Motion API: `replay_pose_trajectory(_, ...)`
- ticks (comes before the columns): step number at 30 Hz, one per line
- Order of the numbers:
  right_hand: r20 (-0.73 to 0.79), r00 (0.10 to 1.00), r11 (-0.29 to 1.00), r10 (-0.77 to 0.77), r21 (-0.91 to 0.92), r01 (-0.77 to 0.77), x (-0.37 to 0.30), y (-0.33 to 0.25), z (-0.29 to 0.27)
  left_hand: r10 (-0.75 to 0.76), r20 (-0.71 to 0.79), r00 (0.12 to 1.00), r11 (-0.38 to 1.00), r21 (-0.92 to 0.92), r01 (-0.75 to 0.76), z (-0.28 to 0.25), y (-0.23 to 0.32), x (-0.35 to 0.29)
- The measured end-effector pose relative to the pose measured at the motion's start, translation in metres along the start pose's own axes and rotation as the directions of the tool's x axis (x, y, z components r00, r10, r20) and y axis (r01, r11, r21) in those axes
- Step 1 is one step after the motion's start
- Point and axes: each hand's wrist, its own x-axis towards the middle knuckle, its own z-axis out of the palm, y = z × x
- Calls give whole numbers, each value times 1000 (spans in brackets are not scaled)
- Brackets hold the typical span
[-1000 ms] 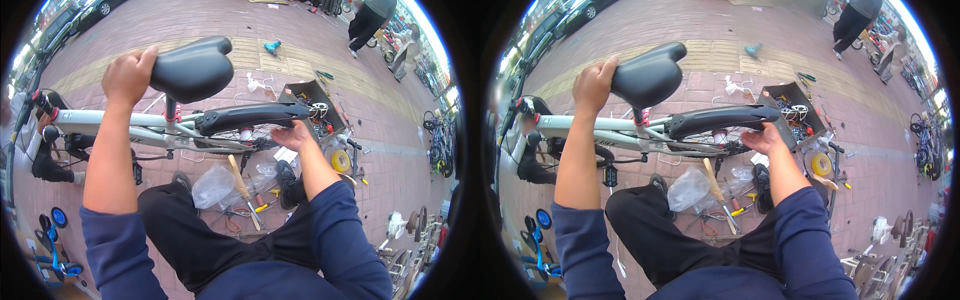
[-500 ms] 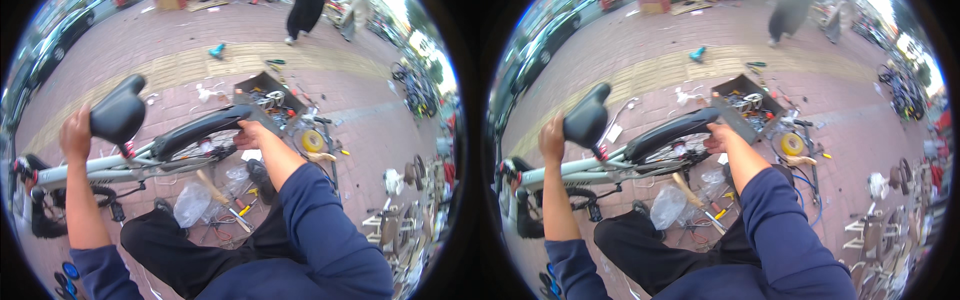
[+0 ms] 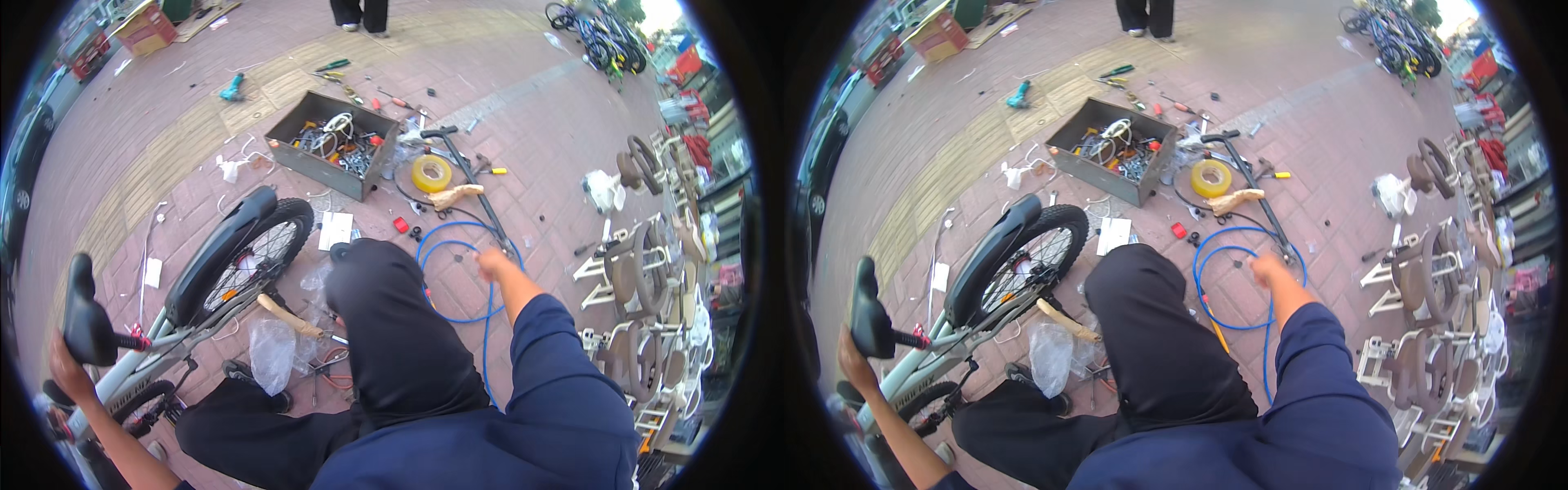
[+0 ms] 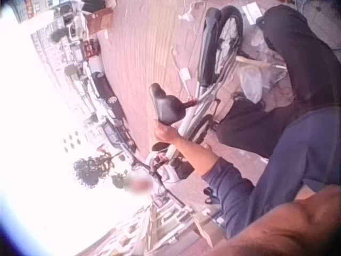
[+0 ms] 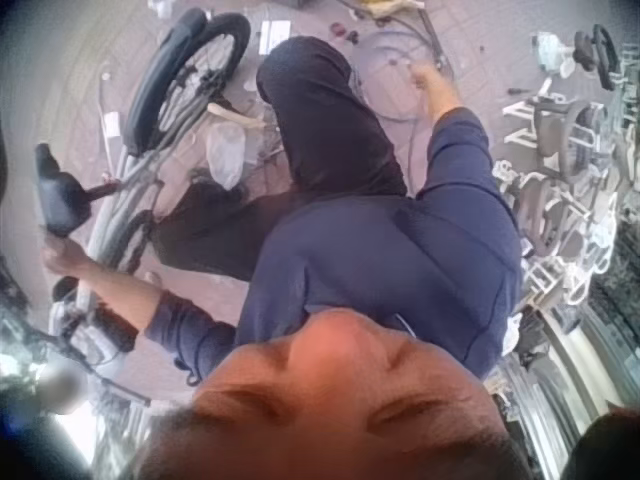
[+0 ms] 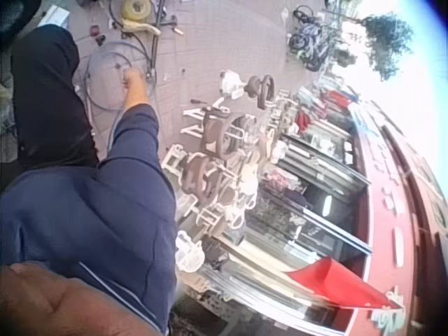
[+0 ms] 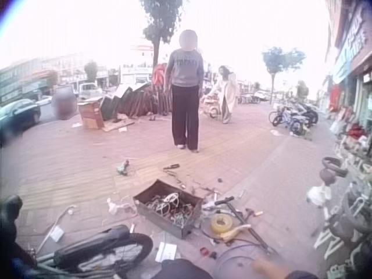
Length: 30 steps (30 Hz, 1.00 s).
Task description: The person assembles a bicycle on a sidewalk, attaching the seat and rear mudguard using a hammer and wrench. The person adjusts the seat position and tightens bolts on the mudguard while another person sits nearby.
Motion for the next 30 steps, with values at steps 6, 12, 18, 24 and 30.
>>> replay_pose_trajectory(6, 192, 942, 954, 276, -174, -244, -36, 117, 117, 12, 6, 1000, 999, 48, -12, -22, -26, -15)
replay_pose_trajectory(12, 3, 964, 891, -267, -379, 249, -74, 70, 167, 13, 47, 999, 998, 68, -16, -32, -42, -19)
replay_pose_trajectory(18, 61, 964, 903, -259, -340, 264, -66, 32, 196, 108, -6, 994, 967, 233, -104, -35, -35, -23)
replay_pose_trajectory(24, 33, 959, 902, -281, -331, 276, -87, 10, 189, 95, -71, 993, 977, 197, -79, -42, 2, -15)
replay_pose_trajectory(30, -355, 849, 889, -391, 94, 448, -77, -45, 87, -348, 76, 935, 904, -239, 356, -69, 84, 13)
